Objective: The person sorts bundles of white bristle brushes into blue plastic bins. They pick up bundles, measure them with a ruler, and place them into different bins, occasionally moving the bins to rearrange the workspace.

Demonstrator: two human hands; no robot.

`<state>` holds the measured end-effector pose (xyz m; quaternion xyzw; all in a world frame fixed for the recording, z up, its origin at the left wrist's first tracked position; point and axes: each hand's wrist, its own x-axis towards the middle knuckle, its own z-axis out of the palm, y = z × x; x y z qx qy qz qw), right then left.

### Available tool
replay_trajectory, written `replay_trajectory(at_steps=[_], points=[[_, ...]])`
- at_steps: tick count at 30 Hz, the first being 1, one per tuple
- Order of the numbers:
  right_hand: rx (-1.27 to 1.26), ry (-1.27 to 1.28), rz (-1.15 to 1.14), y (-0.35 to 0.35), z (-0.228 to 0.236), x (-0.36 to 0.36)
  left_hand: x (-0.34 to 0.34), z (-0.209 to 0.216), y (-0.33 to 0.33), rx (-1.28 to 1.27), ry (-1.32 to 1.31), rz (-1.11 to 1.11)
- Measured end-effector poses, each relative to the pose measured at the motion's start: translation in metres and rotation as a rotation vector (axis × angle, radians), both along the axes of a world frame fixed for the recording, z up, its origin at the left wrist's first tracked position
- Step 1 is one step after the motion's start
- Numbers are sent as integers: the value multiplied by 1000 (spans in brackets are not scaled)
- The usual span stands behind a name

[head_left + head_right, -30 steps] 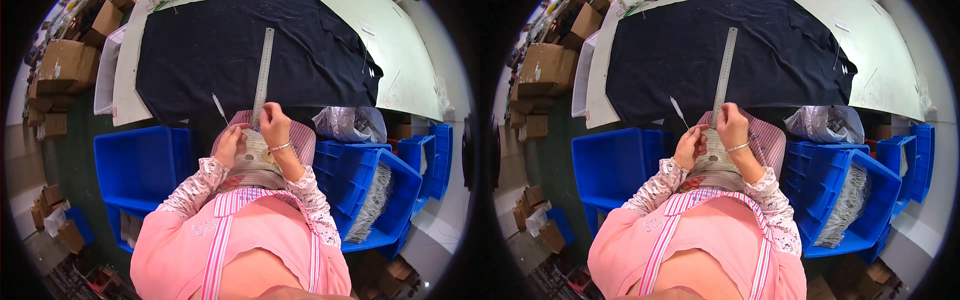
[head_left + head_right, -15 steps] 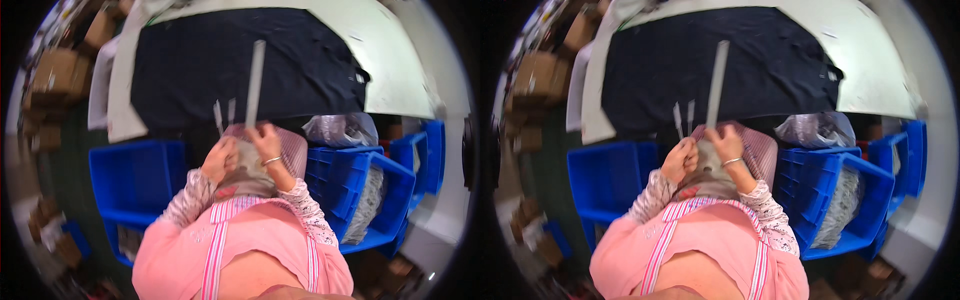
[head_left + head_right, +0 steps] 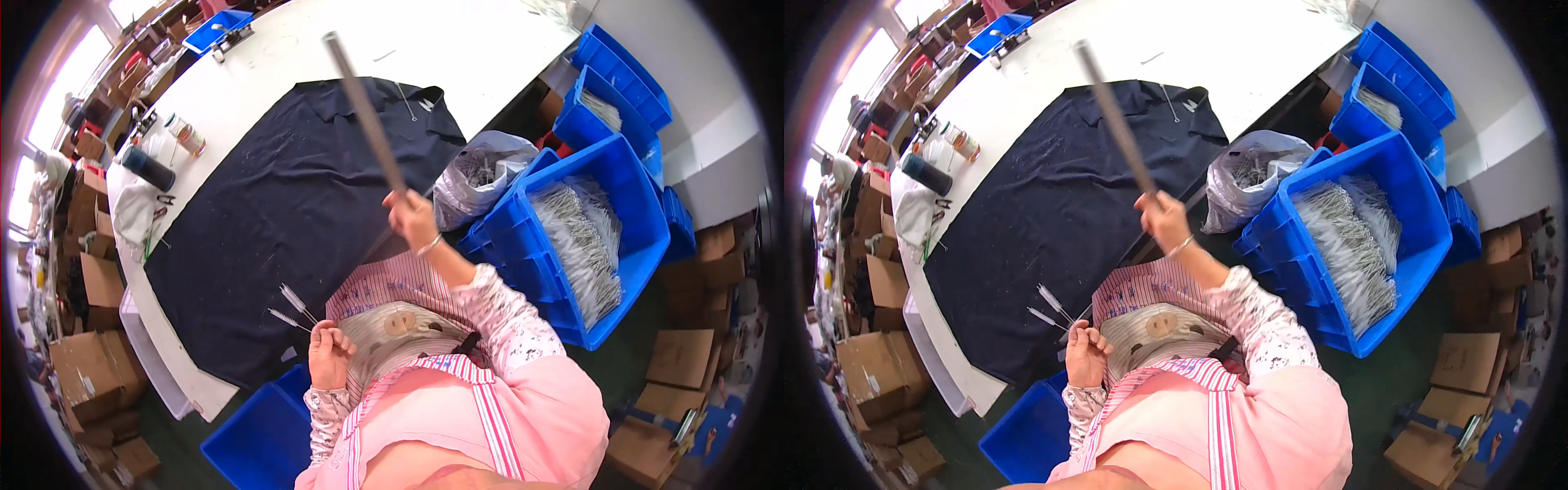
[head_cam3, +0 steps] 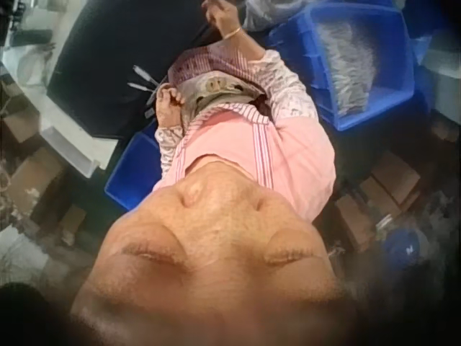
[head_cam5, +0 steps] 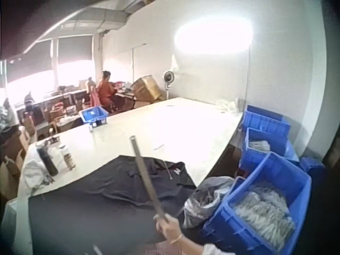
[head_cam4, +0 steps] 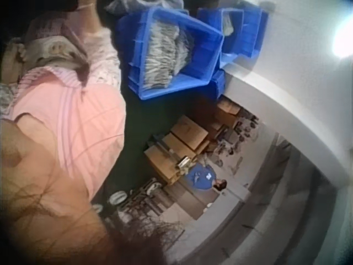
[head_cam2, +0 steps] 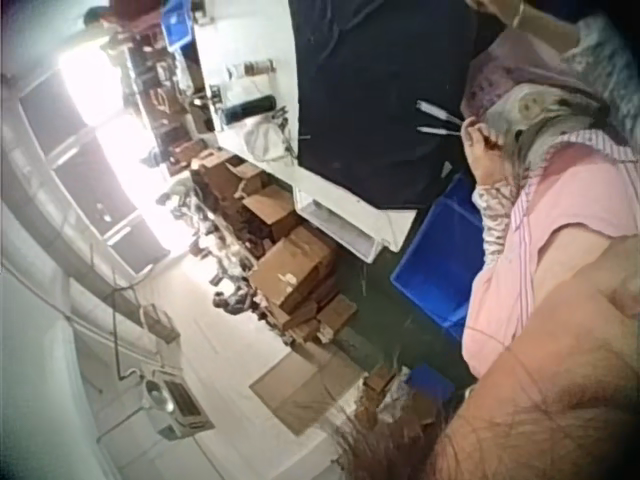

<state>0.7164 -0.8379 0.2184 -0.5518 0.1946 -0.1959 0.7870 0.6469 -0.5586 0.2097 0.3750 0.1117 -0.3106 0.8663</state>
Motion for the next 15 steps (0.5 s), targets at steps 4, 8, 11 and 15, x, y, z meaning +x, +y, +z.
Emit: replay_trajectory(at_steps=[4, 8, 11, 15], points=[[-80, 125, -279, -96, -12, 30, 1, 2, -12, 61, 41, -58], [28, 177, -259, -161, -29, 55, 4, 5, -20, -13, 99, -56], [203, 228, 20, -190, -34, 70, 2, 3, -14, -13, 55, -39], [53, 217, 242, -264, -83, 54, 1, 18, -19, 324, -45, -119]])
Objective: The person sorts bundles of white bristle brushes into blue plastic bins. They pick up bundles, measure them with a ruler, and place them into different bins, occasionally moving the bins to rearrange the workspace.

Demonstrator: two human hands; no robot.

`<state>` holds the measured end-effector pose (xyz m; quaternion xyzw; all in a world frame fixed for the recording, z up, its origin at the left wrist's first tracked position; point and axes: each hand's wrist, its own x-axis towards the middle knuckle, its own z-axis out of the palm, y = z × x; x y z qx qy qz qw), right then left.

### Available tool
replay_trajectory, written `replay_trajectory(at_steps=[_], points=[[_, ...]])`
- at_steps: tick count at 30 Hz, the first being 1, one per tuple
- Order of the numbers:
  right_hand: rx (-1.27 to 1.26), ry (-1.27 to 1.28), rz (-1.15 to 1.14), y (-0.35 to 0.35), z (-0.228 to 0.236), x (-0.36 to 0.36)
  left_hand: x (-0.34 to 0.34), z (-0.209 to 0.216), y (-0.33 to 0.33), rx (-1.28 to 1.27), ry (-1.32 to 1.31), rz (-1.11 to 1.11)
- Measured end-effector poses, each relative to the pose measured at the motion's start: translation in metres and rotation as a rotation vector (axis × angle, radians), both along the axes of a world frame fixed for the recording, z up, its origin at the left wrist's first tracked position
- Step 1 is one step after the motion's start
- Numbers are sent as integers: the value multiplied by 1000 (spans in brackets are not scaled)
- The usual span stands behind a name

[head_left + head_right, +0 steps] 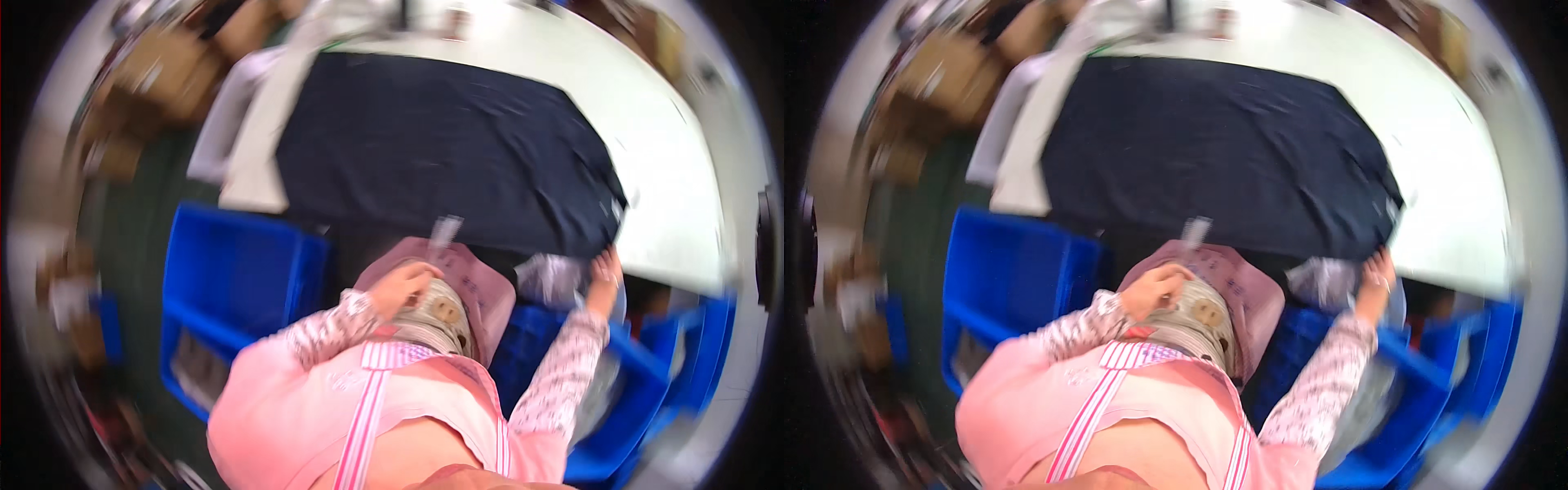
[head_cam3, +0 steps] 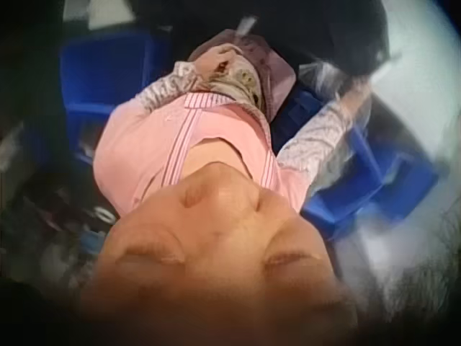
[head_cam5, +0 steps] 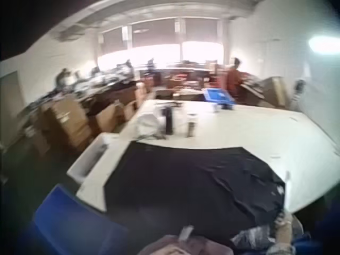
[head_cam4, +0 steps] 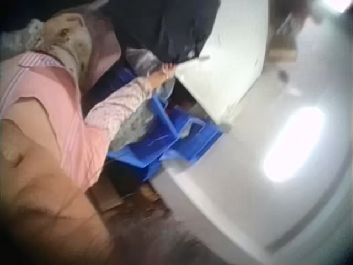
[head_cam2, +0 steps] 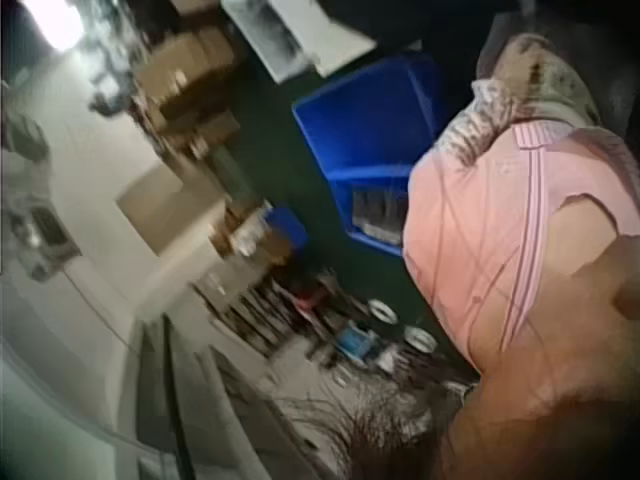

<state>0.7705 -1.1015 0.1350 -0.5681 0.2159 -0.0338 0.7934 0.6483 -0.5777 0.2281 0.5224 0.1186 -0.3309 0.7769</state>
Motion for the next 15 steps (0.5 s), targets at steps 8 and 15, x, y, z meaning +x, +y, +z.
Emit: replay_trajectory(at_steps=[8, 15], points=[[-1327, 817, -294, -3, 17, 19, -46, -29, 3, -278, 138, 276], [-1895, 112, -465, 30, 35, -3, -34, -27, -1, -468, 35, 337]])
